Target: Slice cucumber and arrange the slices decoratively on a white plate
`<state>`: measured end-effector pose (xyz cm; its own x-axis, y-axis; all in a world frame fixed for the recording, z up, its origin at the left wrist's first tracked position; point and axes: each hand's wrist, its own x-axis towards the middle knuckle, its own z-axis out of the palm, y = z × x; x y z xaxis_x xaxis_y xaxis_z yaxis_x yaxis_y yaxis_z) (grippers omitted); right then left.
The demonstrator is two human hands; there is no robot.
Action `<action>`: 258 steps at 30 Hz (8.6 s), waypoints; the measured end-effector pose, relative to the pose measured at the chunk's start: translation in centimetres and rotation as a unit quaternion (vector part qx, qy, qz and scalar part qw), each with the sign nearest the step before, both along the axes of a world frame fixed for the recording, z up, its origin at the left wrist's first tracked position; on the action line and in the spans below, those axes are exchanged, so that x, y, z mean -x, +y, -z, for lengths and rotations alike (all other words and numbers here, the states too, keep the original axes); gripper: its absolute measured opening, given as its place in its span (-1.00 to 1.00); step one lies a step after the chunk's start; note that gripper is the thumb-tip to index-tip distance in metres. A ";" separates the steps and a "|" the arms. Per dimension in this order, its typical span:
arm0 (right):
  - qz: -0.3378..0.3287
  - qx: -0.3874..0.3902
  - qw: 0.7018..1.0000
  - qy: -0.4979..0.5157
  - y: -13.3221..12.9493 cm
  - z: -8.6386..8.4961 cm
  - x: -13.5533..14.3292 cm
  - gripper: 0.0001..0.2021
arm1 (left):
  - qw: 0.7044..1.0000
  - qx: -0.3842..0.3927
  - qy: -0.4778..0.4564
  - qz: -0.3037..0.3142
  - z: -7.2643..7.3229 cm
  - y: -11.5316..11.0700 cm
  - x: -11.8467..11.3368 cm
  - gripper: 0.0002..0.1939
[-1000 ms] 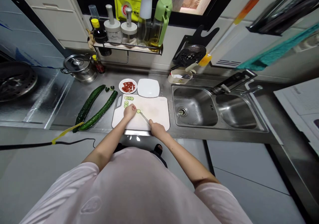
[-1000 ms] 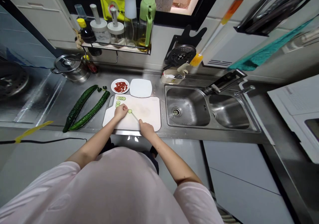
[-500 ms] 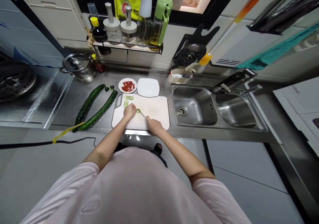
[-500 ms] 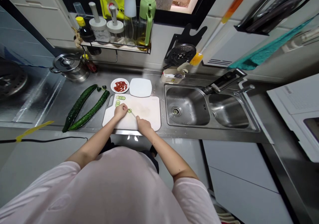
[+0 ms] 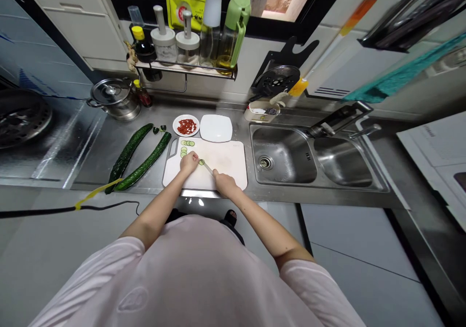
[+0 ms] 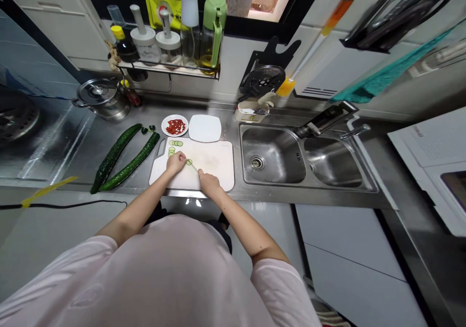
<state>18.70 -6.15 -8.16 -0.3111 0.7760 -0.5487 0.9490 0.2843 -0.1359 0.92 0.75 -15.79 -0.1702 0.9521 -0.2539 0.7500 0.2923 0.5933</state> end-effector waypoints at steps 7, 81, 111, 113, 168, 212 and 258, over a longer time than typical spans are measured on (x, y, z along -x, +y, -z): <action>0.000 0.002 1.000 -0.001 -0.3 0.1 -0.5 -0.66 | 1.000 0.000 0.003 0.002 0.0 0.1 0.0 -0.92; 0.012 0.000 1.000 0.010 -0.7 0.9 -0.9 -0.63 | 0.999 -0.023 0.003 0.047 0.4 -0.2 0.4 -0.84; 0.164 -0.040 0.982 0.088 -0.9 0.3 -4.4 -0.51 | 0.987 -0.089 0.055 0.119 0.2 -2.8 -0.4 -0.66; 0.173 -0.040 0.981 0.078 -1.0 0.2 -4.2 -0.48 | 0.988 -0.086 0.054 0.116 0.0 -2.9 -0.5 -0.67; 0.193 -0.054 0.980 0.019 -1.5 1.3 -3.8 -0.55 | 0.987 -0.089 0.125 -0.053 -3.0 -2.2 3.5 -0.79; 0.155 -0.087 0.984 0.014 -1.7 1.4 -4.3 -0.55 | 0.997 -0.072 -0.016 0.019 0.5 -0.8 -0.3 -0.89; 0.073 -0.015 0.997 0.001 -3.4 -0.9 -2.8 -0.65 | 0.996 -0.071 0.046 0.013 0.6 -0.3 -0.3 -0.78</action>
<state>21.51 -9.56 -7.22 -0.1938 0.8290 -0.5246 0.9805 0.1461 -0.1313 1.21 0.50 -16.38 -0.1621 0.9816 -0.1013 0.8090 0.1910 0.5559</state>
